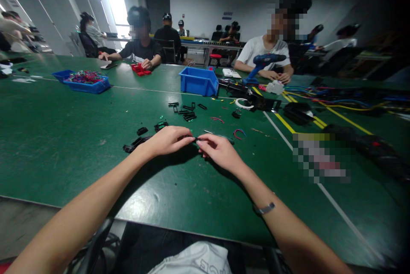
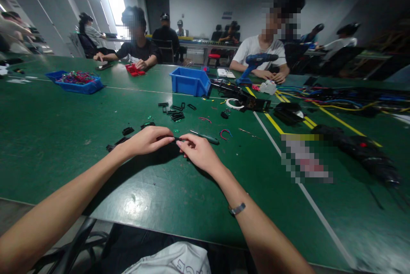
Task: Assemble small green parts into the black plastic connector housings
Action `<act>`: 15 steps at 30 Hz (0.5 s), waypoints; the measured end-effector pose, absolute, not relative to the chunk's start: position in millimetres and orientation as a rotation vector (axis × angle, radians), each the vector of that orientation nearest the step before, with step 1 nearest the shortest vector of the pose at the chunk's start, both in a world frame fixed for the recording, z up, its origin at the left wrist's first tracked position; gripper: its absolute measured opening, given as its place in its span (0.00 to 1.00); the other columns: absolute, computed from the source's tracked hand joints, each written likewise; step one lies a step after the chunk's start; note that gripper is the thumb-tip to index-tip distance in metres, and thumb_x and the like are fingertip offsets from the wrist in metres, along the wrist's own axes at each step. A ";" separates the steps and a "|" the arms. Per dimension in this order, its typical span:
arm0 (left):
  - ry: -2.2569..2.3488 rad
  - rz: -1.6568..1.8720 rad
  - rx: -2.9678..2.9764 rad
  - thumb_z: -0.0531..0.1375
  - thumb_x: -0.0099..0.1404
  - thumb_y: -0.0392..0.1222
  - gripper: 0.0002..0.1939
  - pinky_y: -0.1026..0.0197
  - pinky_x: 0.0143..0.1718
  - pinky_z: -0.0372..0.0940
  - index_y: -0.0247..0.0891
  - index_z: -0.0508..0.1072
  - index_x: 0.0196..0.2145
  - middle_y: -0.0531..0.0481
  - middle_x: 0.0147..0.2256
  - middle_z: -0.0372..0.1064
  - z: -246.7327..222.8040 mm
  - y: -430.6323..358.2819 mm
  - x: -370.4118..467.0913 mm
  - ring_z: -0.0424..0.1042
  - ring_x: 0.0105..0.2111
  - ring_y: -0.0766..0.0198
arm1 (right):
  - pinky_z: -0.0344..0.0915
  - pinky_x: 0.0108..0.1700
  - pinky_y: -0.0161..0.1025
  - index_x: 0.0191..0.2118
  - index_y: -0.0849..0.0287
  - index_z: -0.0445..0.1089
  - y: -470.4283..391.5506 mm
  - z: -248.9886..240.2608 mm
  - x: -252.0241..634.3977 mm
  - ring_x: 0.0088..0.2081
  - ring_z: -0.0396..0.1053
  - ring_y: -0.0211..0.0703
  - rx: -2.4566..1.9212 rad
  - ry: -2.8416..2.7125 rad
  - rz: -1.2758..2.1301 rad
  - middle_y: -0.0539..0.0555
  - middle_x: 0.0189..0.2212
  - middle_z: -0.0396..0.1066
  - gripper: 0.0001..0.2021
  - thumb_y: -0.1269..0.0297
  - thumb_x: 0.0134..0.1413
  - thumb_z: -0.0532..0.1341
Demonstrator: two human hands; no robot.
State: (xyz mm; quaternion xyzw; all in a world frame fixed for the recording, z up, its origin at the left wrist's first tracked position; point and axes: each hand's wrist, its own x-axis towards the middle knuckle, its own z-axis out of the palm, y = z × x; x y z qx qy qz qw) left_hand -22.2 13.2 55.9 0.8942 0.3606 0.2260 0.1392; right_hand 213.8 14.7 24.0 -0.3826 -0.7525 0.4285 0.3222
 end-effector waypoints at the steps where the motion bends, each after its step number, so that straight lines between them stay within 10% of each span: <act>1: 1.047 0.647 2.585 0.49 0.76 0.51 0.20 0.62 0.38 0.61 0.35 0.75 0.42 0.44 0.35 0.75 55.4 13.5 -22.1 0.73 0.35 0.61 | 0.67 0.29 0.36 0.48 0.60 0.73 14.5 24.1 213.9 0.27 0.71 0.40 -1.007 -1.985 1.104 0.53 0.29 0.75 0.17 0.52 0.63 0.62; 15: 1.194 0.681 2.632 0.46 0.77 0.51 0.23 0.62 0.33 0.55 0.36 0.70 0.31 0.49 0.27 0.67 56.0 19.5 -28.2 0.65 0.28 0.64 | 0.65 0.32 0.39 0.44 0.57 0.78 11.4 26.6 215.1 0.27 0.71 0.44 -1.049 -2.034 0.748 0.53 0.28 0.76 0.15 0.52 0.64 0.61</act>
